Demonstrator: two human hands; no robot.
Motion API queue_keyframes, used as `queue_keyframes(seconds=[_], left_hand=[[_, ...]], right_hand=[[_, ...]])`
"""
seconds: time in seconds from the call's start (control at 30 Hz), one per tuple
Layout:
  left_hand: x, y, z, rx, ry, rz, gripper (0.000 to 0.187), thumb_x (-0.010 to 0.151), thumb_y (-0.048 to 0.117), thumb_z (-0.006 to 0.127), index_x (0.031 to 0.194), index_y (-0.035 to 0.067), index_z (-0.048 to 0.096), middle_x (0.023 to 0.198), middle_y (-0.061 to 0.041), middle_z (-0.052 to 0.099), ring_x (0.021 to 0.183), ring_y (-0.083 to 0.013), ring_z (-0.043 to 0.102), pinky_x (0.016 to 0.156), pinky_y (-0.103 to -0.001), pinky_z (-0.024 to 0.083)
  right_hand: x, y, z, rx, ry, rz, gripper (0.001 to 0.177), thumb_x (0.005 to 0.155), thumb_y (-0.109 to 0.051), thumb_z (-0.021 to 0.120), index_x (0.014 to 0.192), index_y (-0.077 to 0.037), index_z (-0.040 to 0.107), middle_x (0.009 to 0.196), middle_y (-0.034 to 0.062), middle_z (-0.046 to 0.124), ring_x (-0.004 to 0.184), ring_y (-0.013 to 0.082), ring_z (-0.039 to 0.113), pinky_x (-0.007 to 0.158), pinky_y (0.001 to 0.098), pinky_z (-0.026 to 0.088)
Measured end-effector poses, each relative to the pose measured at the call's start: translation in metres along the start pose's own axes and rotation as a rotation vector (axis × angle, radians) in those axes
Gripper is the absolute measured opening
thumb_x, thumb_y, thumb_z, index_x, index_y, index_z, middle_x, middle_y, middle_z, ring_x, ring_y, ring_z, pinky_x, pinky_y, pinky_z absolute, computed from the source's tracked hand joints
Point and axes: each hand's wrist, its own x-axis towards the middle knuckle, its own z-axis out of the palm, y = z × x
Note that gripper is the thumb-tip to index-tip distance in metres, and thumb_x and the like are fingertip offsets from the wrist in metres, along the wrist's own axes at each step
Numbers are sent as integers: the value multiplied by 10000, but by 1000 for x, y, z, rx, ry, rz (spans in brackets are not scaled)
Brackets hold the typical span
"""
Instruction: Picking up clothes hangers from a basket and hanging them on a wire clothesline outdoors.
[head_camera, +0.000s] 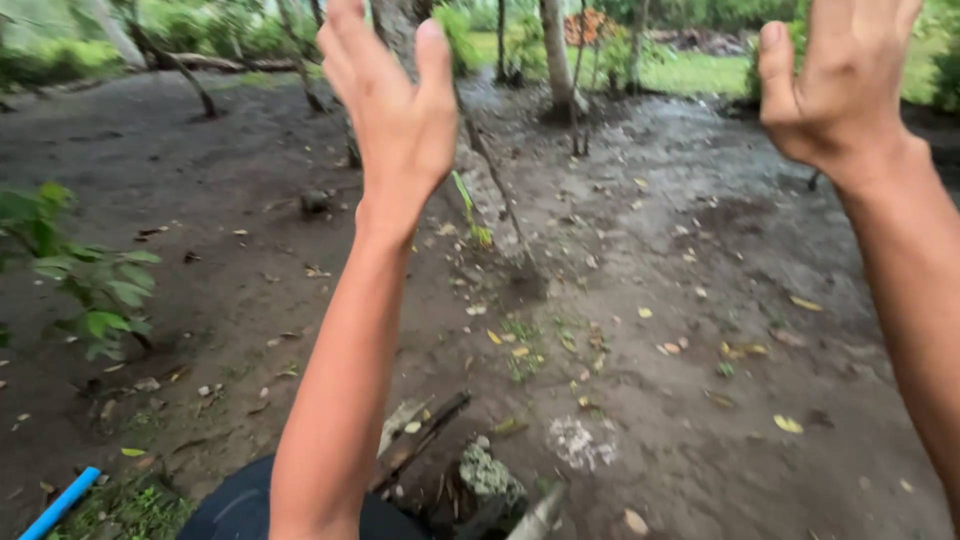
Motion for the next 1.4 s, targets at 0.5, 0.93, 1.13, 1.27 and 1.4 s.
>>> queue_keyframes(seconds=[0.5, 0.93, 1.13, 1.27, 1.4], left_hand=[[-197, 86, 15, -428, -135, -416, 448, 959, 94, 521, 1371, 98, 343, 1170, -103, 456, 832, -63, 501, 662, -199, 417], [-356, 207, 12, -473, -613, -639, 281, 940, 120, 568, 1219, 98, 543, 1142, -108, 576, 858, -206, 639, 679, -305, 529], [-393, 228, -2, -570, -773, -652, 196, 958, 61, 595, 1154, 63, 607, 1069, -149, 633, 854, -273, 722, 674, -331, 594], [-409, 240, -6, -612, -858, -673, 174, 956, 64, 609, 1127, 55, 642, 1031, -143, 665, 818, -238, 722, 648, -327, 602], [-427, 240, -10, -679, -953, -699, 183, 969, 60, 588, 1144, 57, 640, 987, -117, 682, 784, -199, 708, 658, -322, 590]], right_hand=[[-157, -31, -98, 50, -577, 181, 428, 1205, -255, 564, 798, -130, 518, 792, 73, 634, 777, 328, 613, 895, 461, 381], [-273, -77, -244, 256, -945, 436, 440, 1069, -313, 525, 688, -93, 543, 657, 142, 623, 692, 412, 636, 709, 486, 475], [-280, -110, -304, 368, -1146, 667, 418, 1019, -377, 471, 727, -99, 579, 667, 179, 634, 737, 429, 674, 682, 493, 508], [-288, -126, -338, 461, -1270, 767, 432, 1006, -392, 432, 751, -73, 573, 702, 228, 643, 760, 482, 662, 691, 540, 505], [-293, -146, -369, 511, -1376, 842, 434, 1020, -383, 437, 713, -97, 547, 625, 177, 605, 682, 435, 649, 678, 492, 518]])
